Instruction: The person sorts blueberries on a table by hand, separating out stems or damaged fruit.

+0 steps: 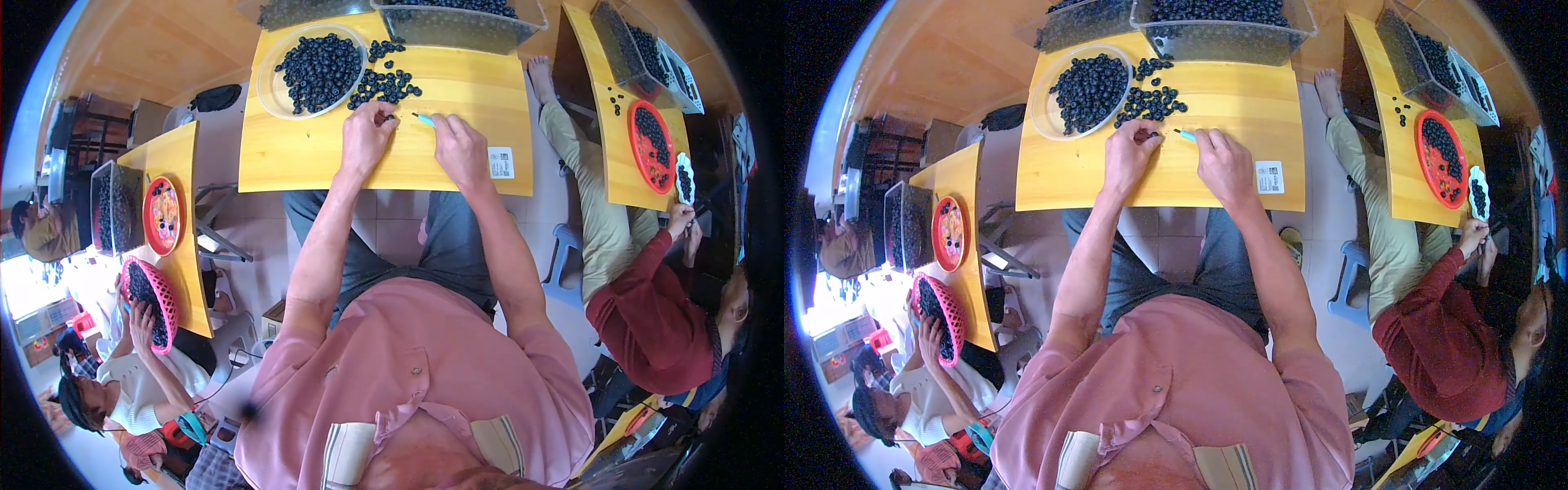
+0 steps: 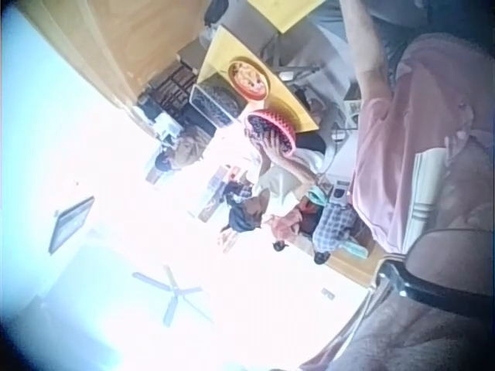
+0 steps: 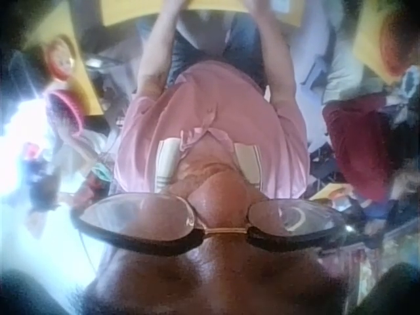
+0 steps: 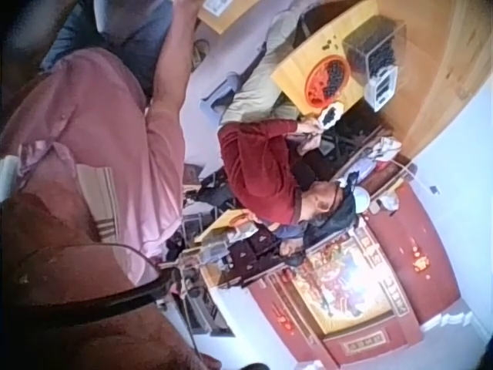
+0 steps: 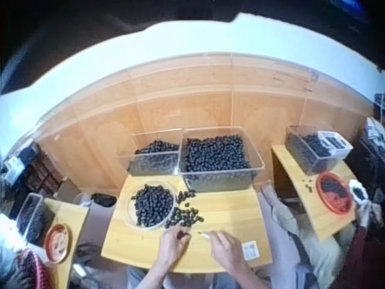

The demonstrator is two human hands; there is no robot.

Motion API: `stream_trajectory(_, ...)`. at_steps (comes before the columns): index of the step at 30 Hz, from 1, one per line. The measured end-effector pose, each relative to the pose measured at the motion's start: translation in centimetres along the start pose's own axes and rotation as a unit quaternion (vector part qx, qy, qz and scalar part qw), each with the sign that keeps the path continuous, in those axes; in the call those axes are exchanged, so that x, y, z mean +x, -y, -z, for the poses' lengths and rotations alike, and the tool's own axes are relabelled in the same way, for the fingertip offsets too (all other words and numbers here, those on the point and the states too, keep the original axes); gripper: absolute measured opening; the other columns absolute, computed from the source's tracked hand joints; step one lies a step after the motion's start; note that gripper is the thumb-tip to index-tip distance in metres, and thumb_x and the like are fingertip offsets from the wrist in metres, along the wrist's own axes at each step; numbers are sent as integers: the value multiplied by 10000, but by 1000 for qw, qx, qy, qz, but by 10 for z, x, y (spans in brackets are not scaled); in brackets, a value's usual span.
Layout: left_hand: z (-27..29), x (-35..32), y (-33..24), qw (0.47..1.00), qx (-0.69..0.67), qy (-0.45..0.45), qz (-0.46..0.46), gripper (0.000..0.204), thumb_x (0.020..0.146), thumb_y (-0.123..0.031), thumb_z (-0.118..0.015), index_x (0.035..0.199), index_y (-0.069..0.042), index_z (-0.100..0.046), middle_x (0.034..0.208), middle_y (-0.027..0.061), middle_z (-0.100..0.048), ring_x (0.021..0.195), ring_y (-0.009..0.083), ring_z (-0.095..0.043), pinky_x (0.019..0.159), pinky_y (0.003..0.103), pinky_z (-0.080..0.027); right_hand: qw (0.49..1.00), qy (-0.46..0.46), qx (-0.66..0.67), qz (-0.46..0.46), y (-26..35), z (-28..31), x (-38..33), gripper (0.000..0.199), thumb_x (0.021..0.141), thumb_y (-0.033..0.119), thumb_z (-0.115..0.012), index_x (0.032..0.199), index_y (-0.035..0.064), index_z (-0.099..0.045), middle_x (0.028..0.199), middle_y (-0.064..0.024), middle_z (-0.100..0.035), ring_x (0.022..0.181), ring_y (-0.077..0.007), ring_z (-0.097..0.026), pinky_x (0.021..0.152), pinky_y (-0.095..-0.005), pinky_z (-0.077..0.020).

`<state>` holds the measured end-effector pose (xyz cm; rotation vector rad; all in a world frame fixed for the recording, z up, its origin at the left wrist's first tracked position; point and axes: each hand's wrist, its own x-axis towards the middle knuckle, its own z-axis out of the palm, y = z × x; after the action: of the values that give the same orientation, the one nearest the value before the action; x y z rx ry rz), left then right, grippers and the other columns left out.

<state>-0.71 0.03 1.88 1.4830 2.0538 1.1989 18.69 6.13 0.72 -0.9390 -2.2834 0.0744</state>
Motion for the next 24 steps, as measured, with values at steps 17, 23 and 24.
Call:
stream_trajectory(17,-25,-17,-2,969,-242,-31,36,319,879,59,-779,1184,20,-693,968,30,-700,832,78,-640,777,236,-564,998,-4,41,48,4,3,2,204,862,25,-697,1055,68,-745,797,-80,-599,741,-262,-673,648,-408,-562)
stream_trajectory(23,-27,-17,0,965,-260,-22,38,331,878,74,-771,1191,13,-685,986,37,-693,852,76,-645,787,231,-567,998,-2,36,55,2,0,0,207,871,26,-697,1070,63,-740,801,-78,-592,745,-255,-674,651,-408,-561)
stream_trajectory(24,-27,-17,0,963,-266,-22,40,332,876,75,-773,1191,12,-684,985,36,-691,852,75,-643,786,231,-567,998,-2,37,54,2,0,0,203,875,29,-699,1071,60,-739,799,-79,-590,744,-256,-674,649,-409,-561)
